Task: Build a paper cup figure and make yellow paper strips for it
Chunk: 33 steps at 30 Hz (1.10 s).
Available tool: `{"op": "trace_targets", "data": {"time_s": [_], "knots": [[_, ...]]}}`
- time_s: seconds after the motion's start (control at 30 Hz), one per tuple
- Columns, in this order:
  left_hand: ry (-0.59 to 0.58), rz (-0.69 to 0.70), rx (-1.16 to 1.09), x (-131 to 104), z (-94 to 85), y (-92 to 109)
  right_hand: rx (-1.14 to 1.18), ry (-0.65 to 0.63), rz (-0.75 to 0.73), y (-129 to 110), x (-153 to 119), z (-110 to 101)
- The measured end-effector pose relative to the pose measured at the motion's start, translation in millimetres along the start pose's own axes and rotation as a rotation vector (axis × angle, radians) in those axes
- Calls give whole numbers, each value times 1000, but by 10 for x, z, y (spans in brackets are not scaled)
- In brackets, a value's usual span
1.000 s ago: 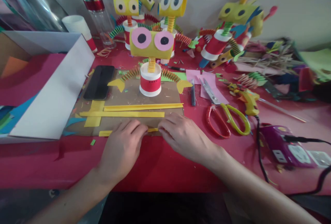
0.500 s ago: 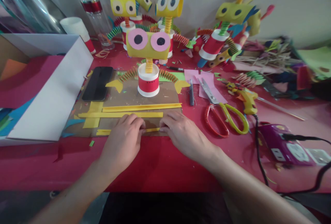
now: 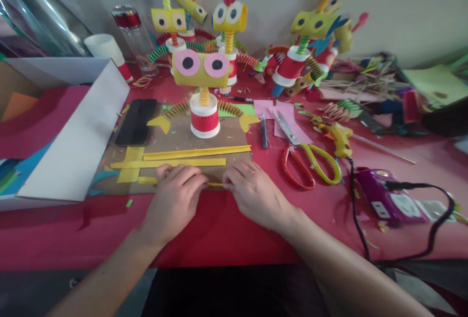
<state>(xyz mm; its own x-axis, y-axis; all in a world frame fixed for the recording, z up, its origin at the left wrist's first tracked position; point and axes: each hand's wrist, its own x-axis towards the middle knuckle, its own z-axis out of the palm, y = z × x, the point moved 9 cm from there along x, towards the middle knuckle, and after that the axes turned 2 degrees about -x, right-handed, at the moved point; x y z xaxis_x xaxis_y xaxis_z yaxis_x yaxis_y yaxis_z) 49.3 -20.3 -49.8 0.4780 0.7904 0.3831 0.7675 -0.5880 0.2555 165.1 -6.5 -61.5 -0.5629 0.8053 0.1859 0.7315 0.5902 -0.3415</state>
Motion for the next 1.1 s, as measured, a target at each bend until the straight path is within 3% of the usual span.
{"op": "trace_targets", "data": {"time_s": [0.3, 0.53, 0.8, 1.1], "knots": [[197, 16, 88, 20, -249, 88, 65, 115, 59, 101, -16, -246], [215, -34, 46, 5, -285, 54, 337, 166, 82, 204, -38, -320], [212, -62, 67, -16, -287, -39, 487, 230, 230, 386, -53, -317], [265, -71, 34, -38, -338, -131, 511, 309, 115, 407, -45, -419]]}}
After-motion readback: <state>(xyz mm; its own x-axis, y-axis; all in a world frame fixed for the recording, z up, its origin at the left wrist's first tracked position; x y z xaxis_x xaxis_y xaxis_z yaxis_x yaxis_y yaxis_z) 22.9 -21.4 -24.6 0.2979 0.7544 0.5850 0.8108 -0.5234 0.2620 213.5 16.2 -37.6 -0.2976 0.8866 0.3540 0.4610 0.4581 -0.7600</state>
